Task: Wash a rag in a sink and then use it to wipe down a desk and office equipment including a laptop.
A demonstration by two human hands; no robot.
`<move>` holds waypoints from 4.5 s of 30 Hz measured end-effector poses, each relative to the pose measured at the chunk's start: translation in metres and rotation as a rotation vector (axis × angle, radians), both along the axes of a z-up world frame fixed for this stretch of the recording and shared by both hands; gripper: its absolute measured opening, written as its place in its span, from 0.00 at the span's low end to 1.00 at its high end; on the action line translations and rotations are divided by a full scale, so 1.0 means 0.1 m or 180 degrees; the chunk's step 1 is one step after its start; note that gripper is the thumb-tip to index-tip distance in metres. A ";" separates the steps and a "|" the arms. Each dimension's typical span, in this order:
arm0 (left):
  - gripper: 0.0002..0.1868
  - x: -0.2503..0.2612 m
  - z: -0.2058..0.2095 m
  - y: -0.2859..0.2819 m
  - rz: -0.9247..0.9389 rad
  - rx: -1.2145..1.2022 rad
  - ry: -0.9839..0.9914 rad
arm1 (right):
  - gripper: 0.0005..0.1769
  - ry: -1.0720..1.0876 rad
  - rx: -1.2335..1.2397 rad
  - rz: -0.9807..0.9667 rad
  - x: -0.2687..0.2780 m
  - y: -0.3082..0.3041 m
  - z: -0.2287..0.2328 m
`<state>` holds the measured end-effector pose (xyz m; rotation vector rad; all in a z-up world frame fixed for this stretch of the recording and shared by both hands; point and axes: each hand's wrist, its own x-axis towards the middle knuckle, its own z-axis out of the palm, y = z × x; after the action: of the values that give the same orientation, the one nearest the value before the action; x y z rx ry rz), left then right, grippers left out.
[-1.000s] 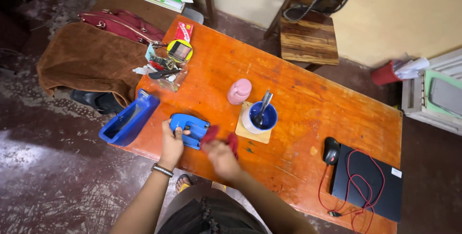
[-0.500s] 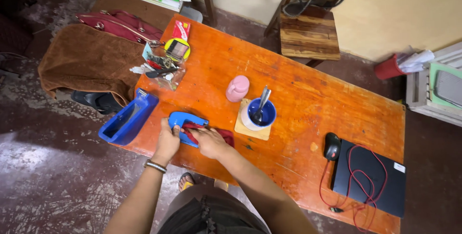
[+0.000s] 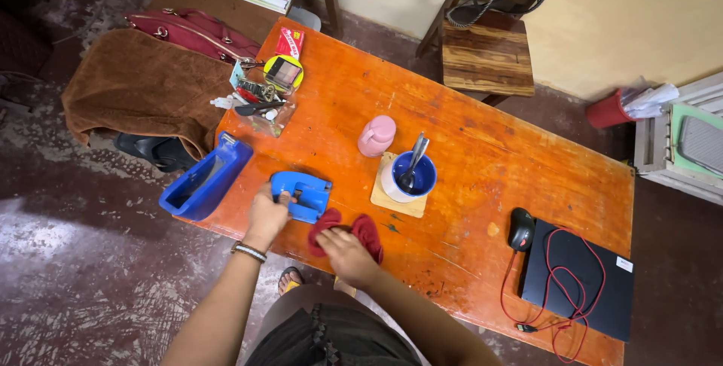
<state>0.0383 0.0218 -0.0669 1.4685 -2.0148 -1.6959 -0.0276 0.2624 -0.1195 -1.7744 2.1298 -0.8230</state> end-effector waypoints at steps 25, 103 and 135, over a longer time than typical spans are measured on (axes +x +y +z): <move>0.23 0.16 -0.02 -0.22 -0.0960 -0.0869 -0.0230 | 0.26 0.0749 0.0221 0.0043 -0.15 0.07 0.06; 0.42 1.20 0.43 -0.21 0.0041 -0.2017 -0.0634 | 0.24 -0.0081 -0.0642 0.0850 -0.03 -1.78 0.53; 0.45 1.72 0.67 -0.55 -0.0563 -0.2467 -0.0173 | 0.20 -0.3838 -0.0154 -0.1194 -0.53 -2.31 -0.18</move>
<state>0.2099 -0.0335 -0.0003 1.0809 -2.4641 -0.7318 -0.0808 0.0313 -0.1372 -0.5115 1.5333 -1.5073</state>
